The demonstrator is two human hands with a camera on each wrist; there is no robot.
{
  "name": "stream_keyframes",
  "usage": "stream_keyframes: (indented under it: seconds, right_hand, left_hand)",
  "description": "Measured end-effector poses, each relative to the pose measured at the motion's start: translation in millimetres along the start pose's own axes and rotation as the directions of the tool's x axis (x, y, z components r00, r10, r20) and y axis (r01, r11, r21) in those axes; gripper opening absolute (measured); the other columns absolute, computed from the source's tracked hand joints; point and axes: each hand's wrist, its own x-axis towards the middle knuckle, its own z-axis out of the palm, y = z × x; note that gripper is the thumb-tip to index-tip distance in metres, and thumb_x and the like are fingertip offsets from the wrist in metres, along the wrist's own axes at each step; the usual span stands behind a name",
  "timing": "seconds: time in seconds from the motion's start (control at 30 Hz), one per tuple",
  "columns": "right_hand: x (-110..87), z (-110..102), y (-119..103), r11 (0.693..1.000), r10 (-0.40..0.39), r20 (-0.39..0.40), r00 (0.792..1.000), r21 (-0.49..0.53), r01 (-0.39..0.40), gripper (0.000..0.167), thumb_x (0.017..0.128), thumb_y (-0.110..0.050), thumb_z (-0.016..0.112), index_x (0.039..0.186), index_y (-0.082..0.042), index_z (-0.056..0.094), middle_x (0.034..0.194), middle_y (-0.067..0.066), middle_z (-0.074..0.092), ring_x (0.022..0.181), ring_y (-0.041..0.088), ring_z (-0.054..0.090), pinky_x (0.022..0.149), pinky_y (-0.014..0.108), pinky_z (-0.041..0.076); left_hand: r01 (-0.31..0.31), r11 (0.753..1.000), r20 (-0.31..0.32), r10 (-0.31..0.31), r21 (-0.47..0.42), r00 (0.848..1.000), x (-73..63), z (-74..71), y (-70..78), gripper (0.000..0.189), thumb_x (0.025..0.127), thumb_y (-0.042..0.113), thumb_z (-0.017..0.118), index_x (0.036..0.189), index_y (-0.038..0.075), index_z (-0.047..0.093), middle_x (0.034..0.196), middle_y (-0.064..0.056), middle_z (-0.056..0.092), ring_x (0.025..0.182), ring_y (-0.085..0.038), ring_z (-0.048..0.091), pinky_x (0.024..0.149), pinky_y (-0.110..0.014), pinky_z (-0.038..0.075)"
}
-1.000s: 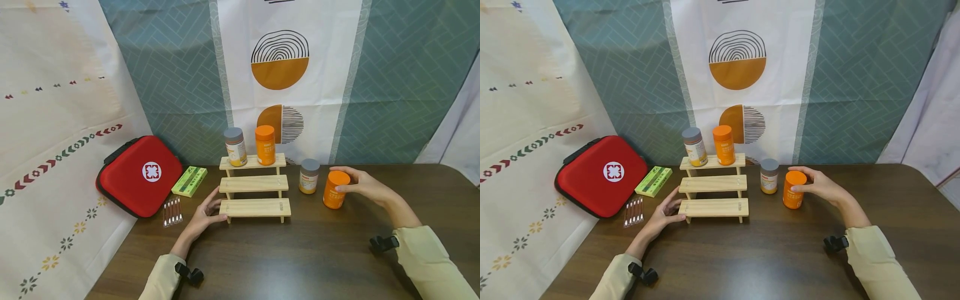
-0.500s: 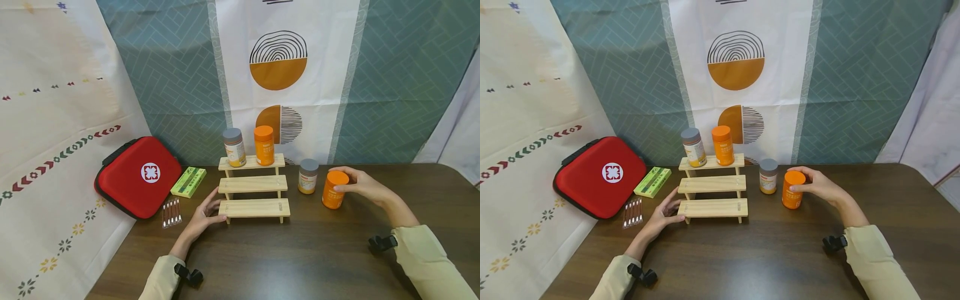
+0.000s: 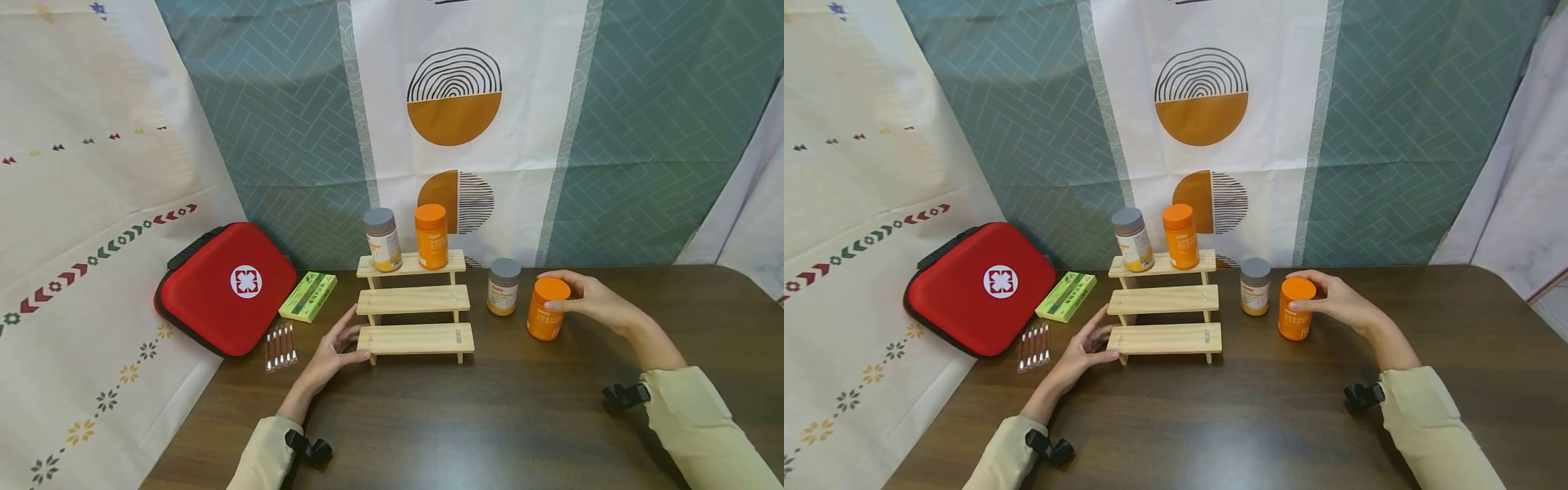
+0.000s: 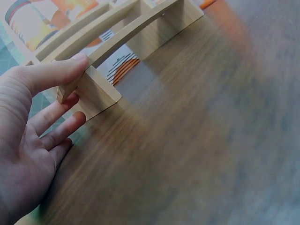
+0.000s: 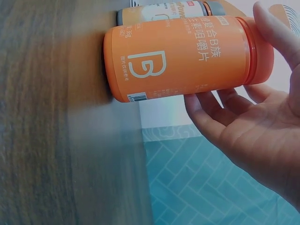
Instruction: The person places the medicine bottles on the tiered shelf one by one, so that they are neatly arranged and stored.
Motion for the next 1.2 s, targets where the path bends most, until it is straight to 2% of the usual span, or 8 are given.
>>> stream_keyframes:
  seconds: [0.13, 0.33, 0.4, 0.53, 0.63, 0.73, 0.97, 1.2]
  right_hand:
    - [-0.6, 0, -2, 1.000, 0.009, 0.000, 1.000, 0.008, -0.009, 0.060, 0.094, -0.026, 0.063, 0.146, -0.006, 0.039, 0.141, 0.021, 0.049, 0.101, -0.009, 0.049, 0.102, 0.060, 0.040]
    - [-0.8, -1, -7, 1.000, 0.006, -0.022, 1.000, 0.007, -0.006, 0.060, 0.094, -0.025, 0.064, 0.146, -0.007, 0.039, 0.137, 0.015, 0.052, 0.102, -0.009, 0.052, 0.093, 0.028, 0.047]
    - [-0.6, -1, -9, 1.000, 0.008, -0.023, 1.000, 0.012, -0.008, 0.061, 0.094, -0.025, 0.064, 0.146, -0.007, 0.038, 0.136, 0.013, 0.052, 0.102, -0.009, 0.052, 0.092, 0.026, 0.046]
    - [-0.6, -1, -12, 1.000, 0.005, -0.029, 1.000, 0.026, -0.005, 0.061, 0.094, -0.024, 0.065, 0.146, -0.007, 0.039, 0.127, -0.003, 0.057, 0.102, -0.008, 0.053, 0.091, 0.025, 0.046]
    - [-1.5, -1, -15, 0.999, -0.008, -0.036, 0.999, 0.037, 0.010, 0.060, 0.093, -0.022, 0.066, 0.145, -0.007, 0.040, 0.118, -0.016, 0.057, 0.102, -0.007, 0.054, 0.086, 0.018, 0.046]
    - [-4.2, -1, -18, 0.999, -0.018, -0.041, 0.999, 0.038, 0.020, 0.059, 0.093, -0.022, 0.066, 0.145, -0.007, 0.041, 0.115, -0.021, 0.056, 0.101, -0.006, 0.054, 0.085, 0.017, 0.047]
    - [-6.8, 3, -30, 0.997, -0.054, -0.033, 0.998, 0.061, 0.056, 0.056, 0.093, -0.020, 0.066, 0.142, -0.006, 0.042, 0.112, -0.022, 0.059, 0.099, -0.003, 0.058, 0.084, 0.018, 0.049]
    - [-1.2, 8, -49, 0.984, -0.137, -0.023, 0.990, 0.109, 0.139, 0.050, 0.094, -0.015, 0.064, 0.138, -0.005, 0.044, 0.110, -0.015, 0.062, 0.097, 0.005, 0.062, 0.082, 0.021, 0.053]
  left_hand:
    - [-0.007, 1.000, -0.001, 0.007, 0.004, 1.000, 0.2, 0.0, 0.1, 0.098, 0.081, 0.003, 0.076, 0.158, 0.021, 0.018, 0.141, -0.022, 0.054, 0.117, -0.013, 0.059, 0.111, -0.052, 0.034]
    - [-0.018, 1.000, 0.005, 0.018, 0.010, 1.000, -1.1, -1.3, -1.3, 0.097, 0.082, 0.004, 0.076, 0.158, 0.019, 0.017, 0.141, -0.022, 0.054, 0.115, -0.008, 0.060, 0.110, -0.052, 0.035]
    - [-0.019, 1.000, 0.007, 0.019, 0.009, 1.000, -1.5, -1.7, -1.7, 0.097, 0.082, 0.005, 0.076, 0.158, 0.020, 0.018, 0.141, -0.022, 0.054, 0.115, -0.008, 0.059, 0.110, -0.052, 0.034]
    - [-0.018, 1.000, 0.007, 0.018, 0.008, 1.000, -1.3, -2.0, -1.7, 0.096, 0.082, 0.005, 0.076, 0.158, 0.021, 0.018, 0.141, -0.022, 0.054, 0.115, -0.008, 0.059, 0.110, -0.053, 0.034]
    - [-0.016, 1.000, 0.004, 0.016, 0.007, 1.000, -0.5, -0.8, -0.9, 0.097, 0.082, 0.005, 0.076, 0.158, 0.021, 0.018, 0.141, -0.022, 0.054, 0.114, -0.007, 0.059, 0.110, -0.052, 0.035]
    - [-0.013, 1.000, 0.007, 0.013, 0.007, 1.000, 0.2, 0.8, -0.9, 0.097, 0.082, 0.004, 0.076, 0.158, 0.022, 0.018, 0.141, -0.022, 0.054, 0.116, -0.010, 0.060, 0.110, -0.051, 0.035]
    - [-0.009, 1.000, 0.009, 0.009, 0.020, 1.000, 1.4, 1.7, -0.5, 0.095, 0.082, 0.006, 0.077, 0.156, 0.027, 0.022, 0.141, -0.020, 0.055, 0.124, -0.029, 0.056, 0.111, -0.053, 0.035]
    - [0.006, 0.999, -0.013, -0.005, 0.035, 1.000, 2.2, -0.5, -1.0, 0.096, 0.081, 0.003, 0.076, 0.157, 0.022, 0.021, 0.140, -0.021, 0.055, 0.120, -0.022, 0.059, 0.109, -0.049, 0.038]
